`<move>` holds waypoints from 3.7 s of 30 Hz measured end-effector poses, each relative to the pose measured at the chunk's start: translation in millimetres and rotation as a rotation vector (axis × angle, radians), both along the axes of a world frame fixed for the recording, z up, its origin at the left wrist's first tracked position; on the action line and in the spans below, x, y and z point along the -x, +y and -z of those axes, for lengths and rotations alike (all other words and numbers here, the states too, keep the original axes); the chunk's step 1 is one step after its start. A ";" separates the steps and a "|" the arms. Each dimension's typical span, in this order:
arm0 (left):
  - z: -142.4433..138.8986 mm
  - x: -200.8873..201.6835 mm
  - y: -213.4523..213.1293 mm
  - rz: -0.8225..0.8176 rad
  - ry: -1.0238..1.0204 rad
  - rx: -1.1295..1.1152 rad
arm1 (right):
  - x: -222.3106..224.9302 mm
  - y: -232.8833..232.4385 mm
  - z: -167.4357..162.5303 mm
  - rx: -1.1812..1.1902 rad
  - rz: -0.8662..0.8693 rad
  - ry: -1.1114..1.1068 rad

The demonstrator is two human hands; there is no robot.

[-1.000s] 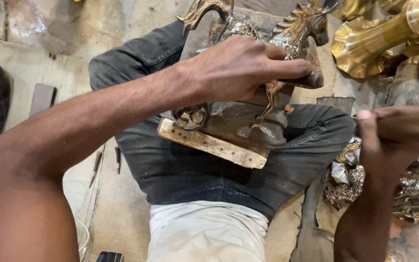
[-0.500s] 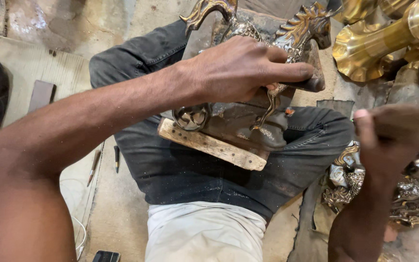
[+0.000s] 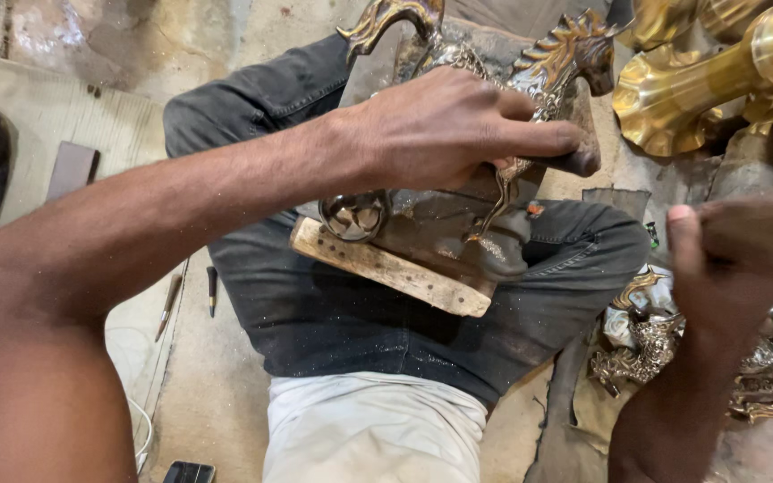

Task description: The person sits on the floor with a brass horse figurine resting on a wooden board on their lap. They hold a punch/chisel against the figurine's surface and strike it with a wooden mallet, repositioning the punch repeatedly to work different spots, and turn the figurine to reach other sides.

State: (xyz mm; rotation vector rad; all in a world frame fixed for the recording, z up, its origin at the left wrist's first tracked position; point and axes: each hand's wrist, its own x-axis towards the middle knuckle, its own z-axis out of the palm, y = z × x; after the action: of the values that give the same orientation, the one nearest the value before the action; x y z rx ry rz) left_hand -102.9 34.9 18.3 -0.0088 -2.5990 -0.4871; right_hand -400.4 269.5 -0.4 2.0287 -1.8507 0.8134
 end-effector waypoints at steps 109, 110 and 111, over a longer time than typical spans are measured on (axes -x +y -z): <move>1.6 -7.4 -14.7 0.126 0.037 -0.006 | -10.1 0.9 -21.8 -0.037 0.163 -0.098; 1.1 -8.1 -15.2 0.129 0.037 0.001 | -3.9 0.4 -21.0 -0.008 0.150 -0.003; 0.5 -9.0 -15.6 0.129 0.039 0.005 | 0.0 1.9 -19.9 -0.003 0.131 0.041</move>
State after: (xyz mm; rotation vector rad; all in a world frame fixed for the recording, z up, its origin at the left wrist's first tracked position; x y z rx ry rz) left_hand -93.9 19.3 17.8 -0.1869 -2.5720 -0.5211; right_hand -400.4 271.5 19.5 1.8883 -1.9385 0.7284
